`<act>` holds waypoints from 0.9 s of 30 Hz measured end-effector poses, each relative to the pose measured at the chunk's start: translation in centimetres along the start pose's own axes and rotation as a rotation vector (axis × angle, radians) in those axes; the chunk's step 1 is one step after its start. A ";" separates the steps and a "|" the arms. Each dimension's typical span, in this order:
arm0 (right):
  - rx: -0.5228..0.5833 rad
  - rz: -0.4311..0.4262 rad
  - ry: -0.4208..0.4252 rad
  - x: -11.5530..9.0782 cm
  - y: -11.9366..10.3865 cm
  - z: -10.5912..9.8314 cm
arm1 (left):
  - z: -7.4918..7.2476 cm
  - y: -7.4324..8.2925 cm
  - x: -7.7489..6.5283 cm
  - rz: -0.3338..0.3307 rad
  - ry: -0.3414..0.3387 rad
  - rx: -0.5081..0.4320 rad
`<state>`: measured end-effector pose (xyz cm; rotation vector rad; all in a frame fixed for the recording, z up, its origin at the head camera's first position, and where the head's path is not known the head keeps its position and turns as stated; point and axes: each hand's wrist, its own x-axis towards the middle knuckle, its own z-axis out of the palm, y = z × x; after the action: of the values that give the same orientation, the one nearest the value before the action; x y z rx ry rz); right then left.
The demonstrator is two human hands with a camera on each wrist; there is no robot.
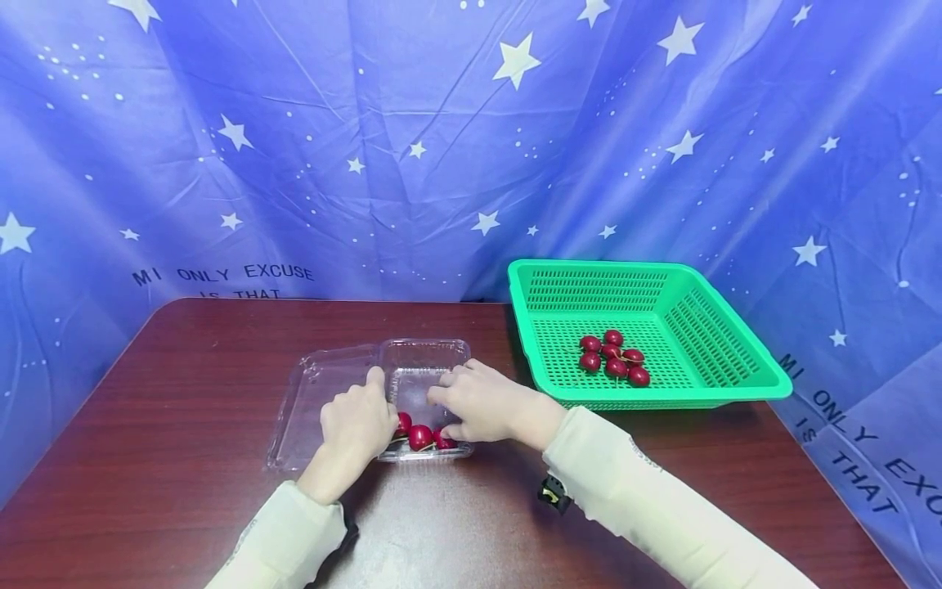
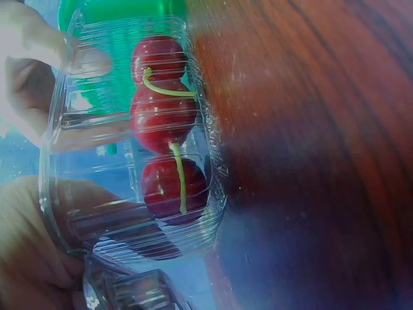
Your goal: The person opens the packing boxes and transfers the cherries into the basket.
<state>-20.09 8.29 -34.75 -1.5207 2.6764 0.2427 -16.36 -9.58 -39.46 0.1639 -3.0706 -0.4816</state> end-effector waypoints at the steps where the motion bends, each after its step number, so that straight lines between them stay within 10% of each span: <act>1: -0.002 0.001 -0.007 0.1 -0.1 0.1 | 0.0 0.0 0.0 0.000 -0.001 0.000; 27: 0.097 -0.031 -0.024 1.3 -0.9 1.4 | 0.1 0.0 0.1 -0.006 -0.006 -0.007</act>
<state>-19.99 6.95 -36.40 -1.5199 2.6028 0.1263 -16.48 -9.56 -39.50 0.1723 -3.0751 -0.4938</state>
